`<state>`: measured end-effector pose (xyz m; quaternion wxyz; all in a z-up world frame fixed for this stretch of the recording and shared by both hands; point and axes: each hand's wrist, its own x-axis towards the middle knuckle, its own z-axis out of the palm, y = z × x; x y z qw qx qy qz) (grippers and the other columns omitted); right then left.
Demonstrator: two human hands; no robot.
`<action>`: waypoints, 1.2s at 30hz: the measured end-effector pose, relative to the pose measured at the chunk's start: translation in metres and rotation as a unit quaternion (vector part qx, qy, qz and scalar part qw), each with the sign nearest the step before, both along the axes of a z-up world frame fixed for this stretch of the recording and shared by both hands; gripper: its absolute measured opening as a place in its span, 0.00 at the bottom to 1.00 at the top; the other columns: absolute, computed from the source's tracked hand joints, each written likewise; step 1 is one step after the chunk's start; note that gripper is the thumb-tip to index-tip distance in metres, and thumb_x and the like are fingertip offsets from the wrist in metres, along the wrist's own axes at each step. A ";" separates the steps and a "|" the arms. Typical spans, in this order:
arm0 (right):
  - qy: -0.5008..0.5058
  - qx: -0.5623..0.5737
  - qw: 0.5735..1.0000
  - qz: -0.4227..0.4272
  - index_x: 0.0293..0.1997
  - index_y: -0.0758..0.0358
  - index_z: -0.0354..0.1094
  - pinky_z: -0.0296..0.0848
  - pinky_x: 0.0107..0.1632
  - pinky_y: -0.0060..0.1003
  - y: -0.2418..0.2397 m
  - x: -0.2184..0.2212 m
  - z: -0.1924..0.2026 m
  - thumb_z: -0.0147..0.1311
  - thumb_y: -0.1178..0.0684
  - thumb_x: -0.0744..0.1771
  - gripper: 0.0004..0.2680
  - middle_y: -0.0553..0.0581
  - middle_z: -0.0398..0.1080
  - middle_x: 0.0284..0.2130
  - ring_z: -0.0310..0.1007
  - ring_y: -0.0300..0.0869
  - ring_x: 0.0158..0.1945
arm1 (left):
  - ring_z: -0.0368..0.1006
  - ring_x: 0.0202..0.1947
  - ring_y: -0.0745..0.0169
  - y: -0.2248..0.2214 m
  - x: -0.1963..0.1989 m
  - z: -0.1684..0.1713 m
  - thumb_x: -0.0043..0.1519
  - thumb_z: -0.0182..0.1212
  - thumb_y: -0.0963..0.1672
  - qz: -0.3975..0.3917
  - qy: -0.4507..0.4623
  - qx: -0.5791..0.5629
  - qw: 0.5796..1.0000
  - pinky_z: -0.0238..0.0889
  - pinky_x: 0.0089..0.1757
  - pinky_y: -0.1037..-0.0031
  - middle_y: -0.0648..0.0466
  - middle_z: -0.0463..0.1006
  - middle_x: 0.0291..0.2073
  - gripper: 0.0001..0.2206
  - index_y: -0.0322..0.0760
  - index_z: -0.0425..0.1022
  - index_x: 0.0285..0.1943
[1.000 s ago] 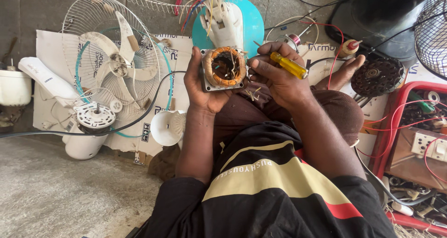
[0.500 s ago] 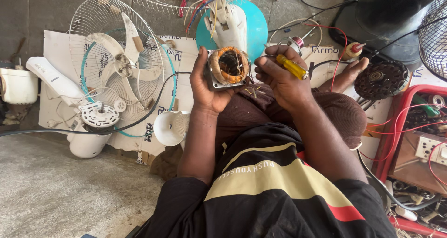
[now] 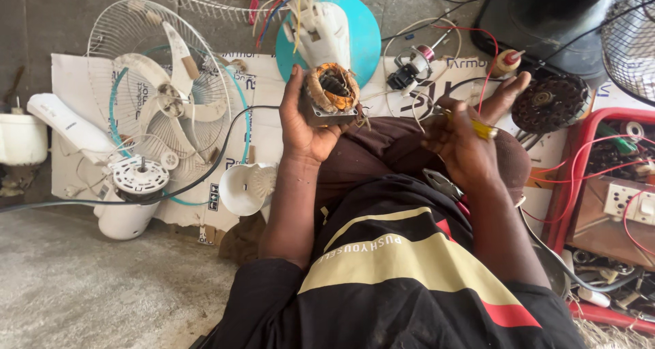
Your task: The person sits on the floor and uses a yellow-handled screwdriver to adjust and manipulate wires on a cylindrical copper-wound electrical component. They repeatedly probe the internal windings and connections while holding the component in their left hand.
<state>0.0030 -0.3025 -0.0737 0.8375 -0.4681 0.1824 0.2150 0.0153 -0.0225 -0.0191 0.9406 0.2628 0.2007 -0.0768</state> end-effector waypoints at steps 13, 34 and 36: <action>-0.160 -0.109 0.965 -0.175 0.73 0.61 0.51 0.77 0.53 0.42 -0.116 -0.080 0.007 0.55 0.56 0.72 0.20 0.61 0.67 0.58 0.74 0.47 0.53 | 0.78 0.50 0.44 -0.086 0.004 -0.012 0.69 0.54 0.59 -0.195 -0.042 -0.195 0.960 0.75 0.49 0.50 0.41 0.78 0.52 0.29 0.31 0.72 0.63; -0.192 -0.093 0.888 -0.407 0.76 0.65 0.54 0.78 0.56 0.43 -0.251 -0.176 0.042 0.59 0.61 0.68 0.25 0.60 0.60 0.72 0.72 0.52 0.64 | 0.75 0.56 0.56 -0.336 -0.005 -0.022 0.69 0.61 0.48 -0.482 -0.011 -0.130 0.867 0.69 0.58 0.63 0.47 0.76 0.56 0.23 0.30 0.64 0.68; -0.202 -0.073 0.878 -0.429 0.76 0.67 0.55 0.78 0.54 0.42 -0.256 -0.179 0.054 0.58 0.62 0.69 0.24 0.62 0.60 0.70 0.73 0.51 0.62 | 0.75 0.56 0.56 -0.340 -0.008 -0.024 0.65 0.63 0.44 -0.488 -0.008 -0.105 0.866 0.69 0.56 0.60 0.48 0.74 0.57 0.25 0.34 0.60 0.69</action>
